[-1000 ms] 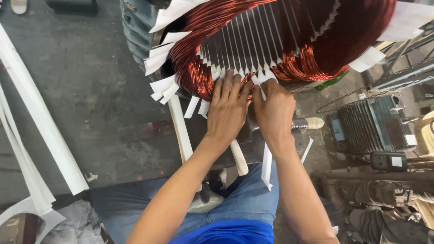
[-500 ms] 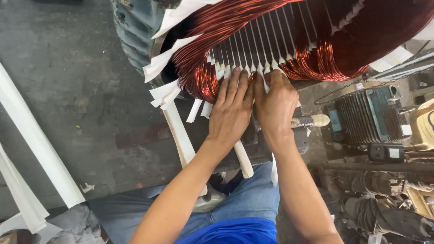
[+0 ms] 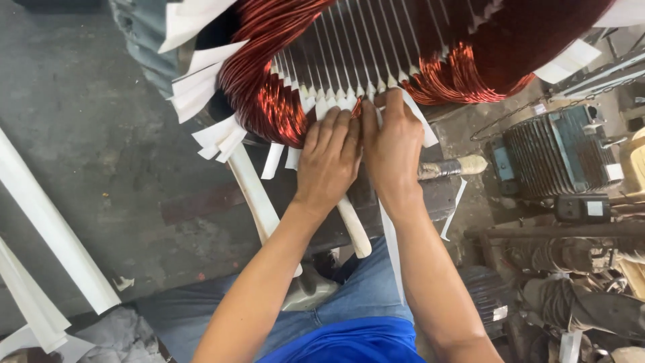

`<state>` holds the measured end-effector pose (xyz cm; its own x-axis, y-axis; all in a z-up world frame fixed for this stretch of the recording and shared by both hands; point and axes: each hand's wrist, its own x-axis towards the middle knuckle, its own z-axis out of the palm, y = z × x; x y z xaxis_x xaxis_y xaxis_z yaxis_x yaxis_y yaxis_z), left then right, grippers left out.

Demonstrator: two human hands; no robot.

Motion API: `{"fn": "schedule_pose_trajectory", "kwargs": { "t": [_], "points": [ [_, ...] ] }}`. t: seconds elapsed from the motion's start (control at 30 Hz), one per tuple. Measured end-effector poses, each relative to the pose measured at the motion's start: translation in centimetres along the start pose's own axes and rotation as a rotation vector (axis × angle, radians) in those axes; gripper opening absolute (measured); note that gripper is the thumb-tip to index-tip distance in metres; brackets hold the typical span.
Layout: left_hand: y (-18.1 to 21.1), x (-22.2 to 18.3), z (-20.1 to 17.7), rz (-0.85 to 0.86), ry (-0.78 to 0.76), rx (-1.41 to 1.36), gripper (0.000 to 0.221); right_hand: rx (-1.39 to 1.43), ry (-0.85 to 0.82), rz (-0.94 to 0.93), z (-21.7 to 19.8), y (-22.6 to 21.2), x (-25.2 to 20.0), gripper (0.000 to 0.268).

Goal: Shaping copper coils and inserting insulation paper into an electric motor stator during repair.

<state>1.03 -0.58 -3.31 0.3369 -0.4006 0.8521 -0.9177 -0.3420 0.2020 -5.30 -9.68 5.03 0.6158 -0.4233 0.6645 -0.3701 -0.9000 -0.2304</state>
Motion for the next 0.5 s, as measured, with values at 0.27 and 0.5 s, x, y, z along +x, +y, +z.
{"fn": "schedule_pose_trajectory", "kwargs": {
  "t": [0.27,0.5],
  "points": [
    [0.3,0.6,-0.4,-0.001,-0.014,-0.033,0.036,-0.023,0.026,0.035,-0.2,1.4,-1.5,0.026],
    [0.7,1.7,-1.4,0.008,-0.02,-0.052,0.035,0.029,-0.06,0.12,-2.8,0.5,-1.8,0.031]
  ]
}}
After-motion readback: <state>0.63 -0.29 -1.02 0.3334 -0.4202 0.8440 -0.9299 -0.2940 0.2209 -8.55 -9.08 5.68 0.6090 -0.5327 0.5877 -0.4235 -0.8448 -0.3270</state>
